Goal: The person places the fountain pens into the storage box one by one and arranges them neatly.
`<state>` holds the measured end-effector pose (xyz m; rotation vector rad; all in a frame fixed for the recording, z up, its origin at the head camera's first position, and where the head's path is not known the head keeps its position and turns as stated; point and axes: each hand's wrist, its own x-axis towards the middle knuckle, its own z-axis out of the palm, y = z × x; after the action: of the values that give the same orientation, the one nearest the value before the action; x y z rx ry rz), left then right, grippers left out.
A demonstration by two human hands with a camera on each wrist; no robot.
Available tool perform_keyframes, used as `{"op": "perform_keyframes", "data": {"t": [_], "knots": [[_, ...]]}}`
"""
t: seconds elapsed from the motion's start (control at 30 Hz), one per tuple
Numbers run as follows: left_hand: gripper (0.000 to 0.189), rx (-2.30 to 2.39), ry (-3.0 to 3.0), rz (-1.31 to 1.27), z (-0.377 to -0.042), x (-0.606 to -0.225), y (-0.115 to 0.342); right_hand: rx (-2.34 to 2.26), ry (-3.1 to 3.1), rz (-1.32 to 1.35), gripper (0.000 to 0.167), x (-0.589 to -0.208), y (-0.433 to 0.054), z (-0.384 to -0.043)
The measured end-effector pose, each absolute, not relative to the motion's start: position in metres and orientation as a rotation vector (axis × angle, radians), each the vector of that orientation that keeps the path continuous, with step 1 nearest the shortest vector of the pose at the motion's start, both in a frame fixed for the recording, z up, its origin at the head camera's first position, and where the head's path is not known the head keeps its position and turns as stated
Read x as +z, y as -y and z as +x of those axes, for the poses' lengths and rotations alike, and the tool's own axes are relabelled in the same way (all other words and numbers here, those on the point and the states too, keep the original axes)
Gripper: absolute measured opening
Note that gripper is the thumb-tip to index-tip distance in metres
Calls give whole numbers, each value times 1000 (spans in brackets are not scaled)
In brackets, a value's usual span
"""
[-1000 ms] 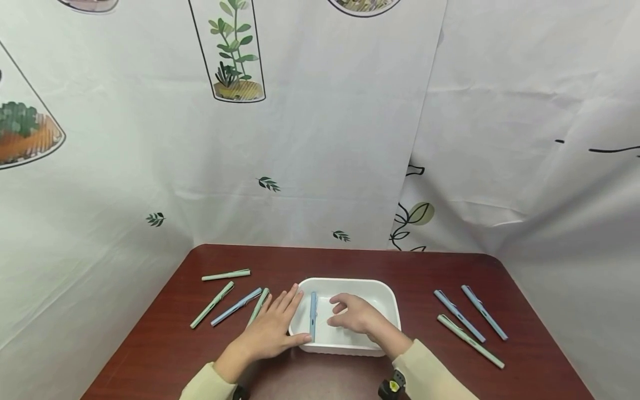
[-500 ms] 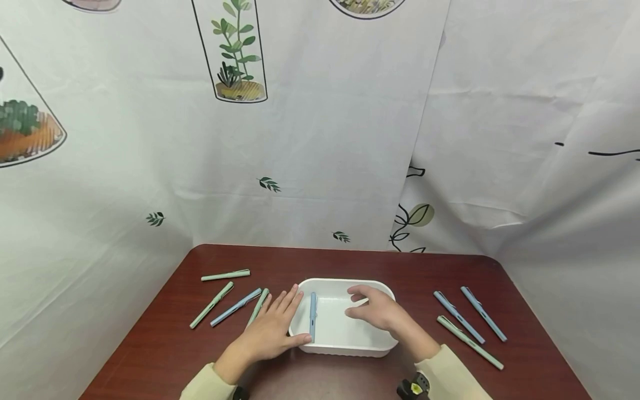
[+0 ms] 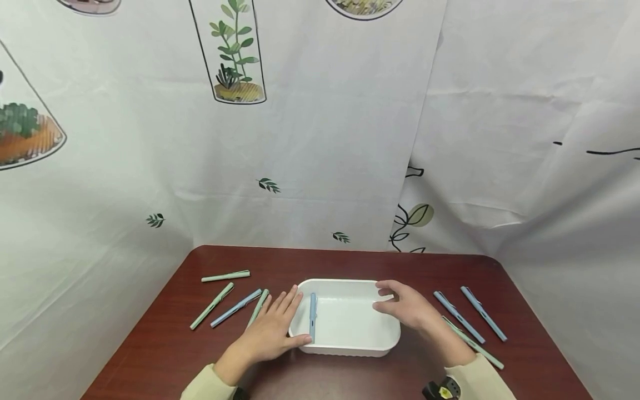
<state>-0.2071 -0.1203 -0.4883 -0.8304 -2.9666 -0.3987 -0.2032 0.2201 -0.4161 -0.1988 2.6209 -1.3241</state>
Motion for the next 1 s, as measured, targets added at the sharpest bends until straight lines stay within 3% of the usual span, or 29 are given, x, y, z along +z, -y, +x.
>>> {"op": "perform_keyframes", "data": {"t": [0.57,1.0], "knots": [[100,-398,2965,-825,-206,-489,121,-1303,-2708,-197,58,-422,-260,-188],[99,-406,2969,-832,-206,-487,120,-1245,-2768,-147,69,-435,-301,-173]]}}
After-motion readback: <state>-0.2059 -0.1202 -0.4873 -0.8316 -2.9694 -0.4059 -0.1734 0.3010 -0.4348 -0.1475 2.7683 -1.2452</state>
